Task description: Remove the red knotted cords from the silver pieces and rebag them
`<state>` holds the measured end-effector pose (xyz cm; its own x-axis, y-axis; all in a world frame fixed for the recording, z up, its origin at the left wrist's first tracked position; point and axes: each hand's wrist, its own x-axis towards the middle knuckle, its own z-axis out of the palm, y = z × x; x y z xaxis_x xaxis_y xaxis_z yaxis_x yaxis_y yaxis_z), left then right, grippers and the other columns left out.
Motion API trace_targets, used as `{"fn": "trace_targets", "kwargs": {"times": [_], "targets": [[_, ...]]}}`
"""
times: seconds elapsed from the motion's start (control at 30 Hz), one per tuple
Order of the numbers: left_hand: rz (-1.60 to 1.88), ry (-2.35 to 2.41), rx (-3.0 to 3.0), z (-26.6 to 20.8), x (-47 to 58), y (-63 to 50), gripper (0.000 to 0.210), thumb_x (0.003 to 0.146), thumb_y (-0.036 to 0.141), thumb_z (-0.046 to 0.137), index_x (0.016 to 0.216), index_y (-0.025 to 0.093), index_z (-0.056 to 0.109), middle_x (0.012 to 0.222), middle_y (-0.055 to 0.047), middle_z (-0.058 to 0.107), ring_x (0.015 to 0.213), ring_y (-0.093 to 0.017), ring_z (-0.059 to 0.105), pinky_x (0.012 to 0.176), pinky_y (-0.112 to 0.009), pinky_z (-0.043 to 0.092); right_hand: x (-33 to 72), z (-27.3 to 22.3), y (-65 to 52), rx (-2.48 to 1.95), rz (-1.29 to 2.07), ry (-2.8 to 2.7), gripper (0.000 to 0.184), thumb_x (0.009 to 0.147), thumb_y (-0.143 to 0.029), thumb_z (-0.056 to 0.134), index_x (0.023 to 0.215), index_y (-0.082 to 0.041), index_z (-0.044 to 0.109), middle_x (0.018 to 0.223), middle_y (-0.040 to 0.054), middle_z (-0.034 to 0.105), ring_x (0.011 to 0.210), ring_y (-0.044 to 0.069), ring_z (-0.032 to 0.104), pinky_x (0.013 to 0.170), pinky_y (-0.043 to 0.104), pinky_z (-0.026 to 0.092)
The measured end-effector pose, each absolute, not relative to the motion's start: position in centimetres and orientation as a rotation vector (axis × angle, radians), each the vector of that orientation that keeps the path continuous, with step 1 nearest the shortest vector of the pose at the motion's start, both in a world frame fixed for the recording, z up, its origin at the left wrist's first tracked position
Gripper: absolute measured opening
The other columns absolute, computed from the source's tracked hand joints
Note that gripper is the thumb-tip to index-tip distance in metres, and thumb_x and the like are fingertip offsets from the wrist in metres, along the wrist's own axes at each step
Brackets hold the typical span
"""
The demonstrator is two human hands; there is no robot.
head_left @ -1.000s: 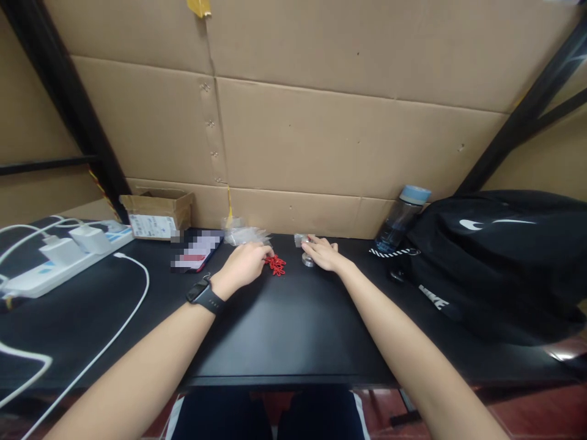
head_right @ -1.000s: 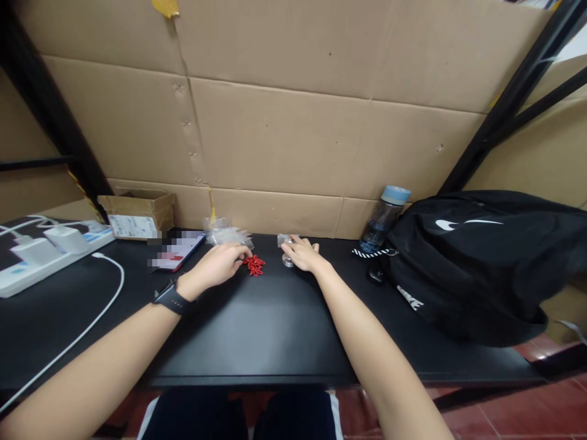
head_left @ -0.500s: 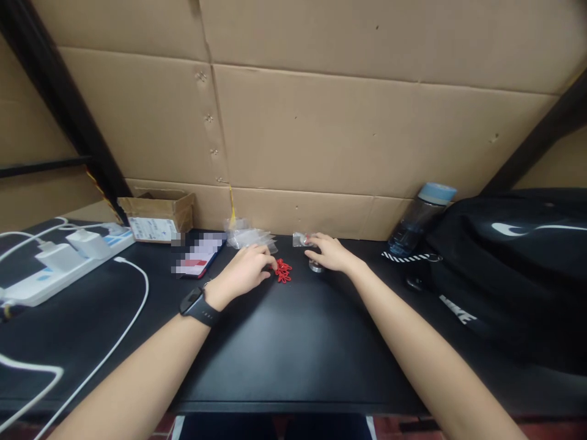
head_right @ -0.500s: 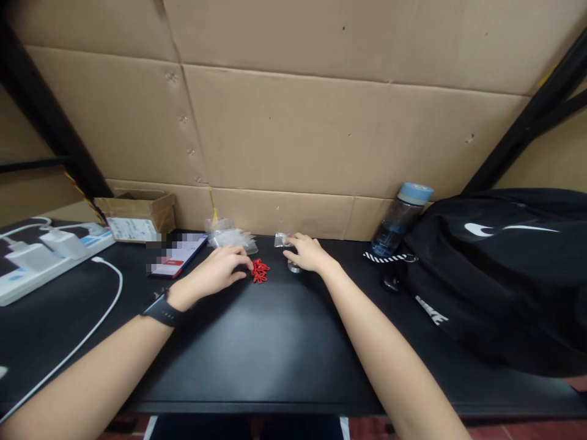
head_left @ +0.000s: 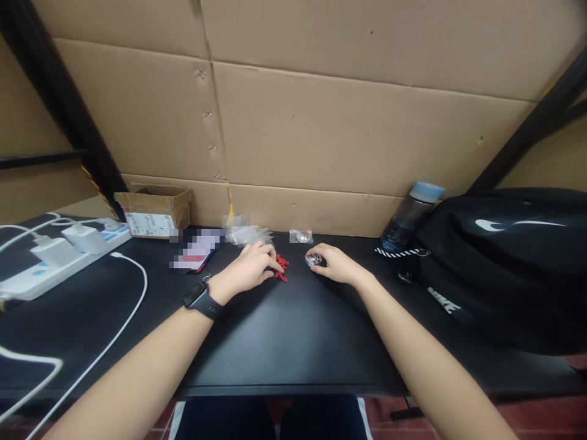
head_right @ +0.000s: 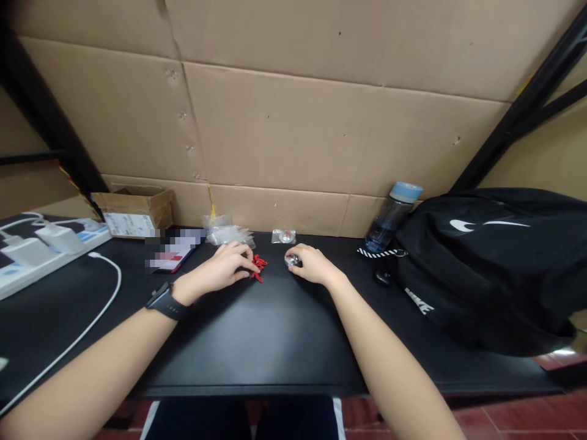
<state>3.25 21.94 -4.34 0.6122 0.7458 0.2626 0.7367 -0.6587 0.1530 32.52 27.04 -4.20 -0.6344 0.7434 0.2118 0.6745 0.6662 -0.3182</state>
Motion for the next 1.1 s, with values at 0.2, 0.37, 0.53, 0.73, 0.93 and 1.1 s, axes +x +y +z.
{"fn": "trace_targets", "kwargs": {"times": [0.2, 0.37, 0.53, 0.73, 0.93, 1.1], "targets": [[0.535, 1.329, 2.772, -4.8, 4.0, 21.8, 0.053, 0.081, 0.003, 0.06, 0.123, 0.036, 0.064, 0.122, -0.005, 0.059, 0.117, -0.027, 0.047, 0.092, -0.041, 0.037, 32.8, -5.0, 26.7, -1.083, 0.376, -2.449, 0.057, 0.083, -0.024, 0.071, 0.138, -0.023, 0.055, 0.125, 0.0114, 0.066, 0.106, 0.023, 0.065, 0.097, 0.038, 0.048], [0.502, 1.357, 2.764, -4.3, 3.8, 21.7, 0.034, 0.082, 0.013, 0.064, 0.11, 0.031, 0.067, 0.118, -0.005, 0.06, 0.116, -0.029, 0.047, 0.093, -0.042, 0.038, 32.7, -5.0, 26.8, -1.104, 0.392, -2.39, 0.048, 0.083, -0.023, 0.071, 0.13, -0.022, 0.059, 0.115, 0.0087, 0.07, 0.102, 0.021, 0.066, 0.094, 0.035, 0.049], [0.45, 1.409, 2.798, -4.4, 3.0, 21.9, 0.041, 0.082, 0.012, 0.059, 0.113, 0.037, 0.072, 0.118, -0.005, 0.061, 0.115, -0.03, 0.046, 0.092, -0.043, 0.037, 32.9, -5.3, 27.1, -1.109, 0.363, -2.389, 0.053, 0.078, -0.024, 0.075, 0.129, -0.021, 0.06, 0.111, 0.0085, 0.069, 0.098, 0.021, 0.065, 0.092, 0.034, 0.049], [0.55, 1.551, 2.779, -4.5, 1.8, 22.5, 0.034, 0.088, 0.013, 0.049, 0.099, 0.032, 0.076, 0.109, -0.007, 0.065, 0.11, -0.031, 0.049, 0.093, -0.046, 0.036, 33.0, -5.6, 27.4, -1.083, 0.373, -2.385, 0.051, 0.078, -0.023, 0.074, 0.127, -0.02, 0.061, 0.111, 0.0087, 0.067, 0.096, 0.02, 0.064, 0.09, 0.034, 0.049], [0.532, 1.598, 2.725, -5.3, 2.0, 23.0, 0.053, 0.088, 0.011, 0.044, 0.132, 0.034, 0.062, 0.127, -0.008, 0.062, 0.117, -0.031, 0.049, 0.094, -0.047, 0.039, 32.9, -5.5, 27.3, -1.089, 0.383, -2.386, 0.049, 0.078, -0.022, 0.074, 0.125, -0.019, 0.062, 0.111, 0.0096, 0.067, 0.096, 0.02, 0.063, 0.09, 0.034, 0.048], [0.504, 1.468, 2.692, -5.8, 2.7, 23.2, 0.049, 0.09, 0.012, 0.04, 0.126, 0.035, 0.064, 0.128, -0.004, 0.062, 0.118, -0.029, 0.051, 0.096, -0.047, 0.04, 32.8, -5.4, 27.2, -1.097, 0.373, -2.388, 0.049, 0.078, -0.022, 0.074, 0.125, -0.02, 0.062, 0.11, 0.0091, 0.067, 0.095, 0.02, 0.063, 0.089, 0.034, 0.048]]}}
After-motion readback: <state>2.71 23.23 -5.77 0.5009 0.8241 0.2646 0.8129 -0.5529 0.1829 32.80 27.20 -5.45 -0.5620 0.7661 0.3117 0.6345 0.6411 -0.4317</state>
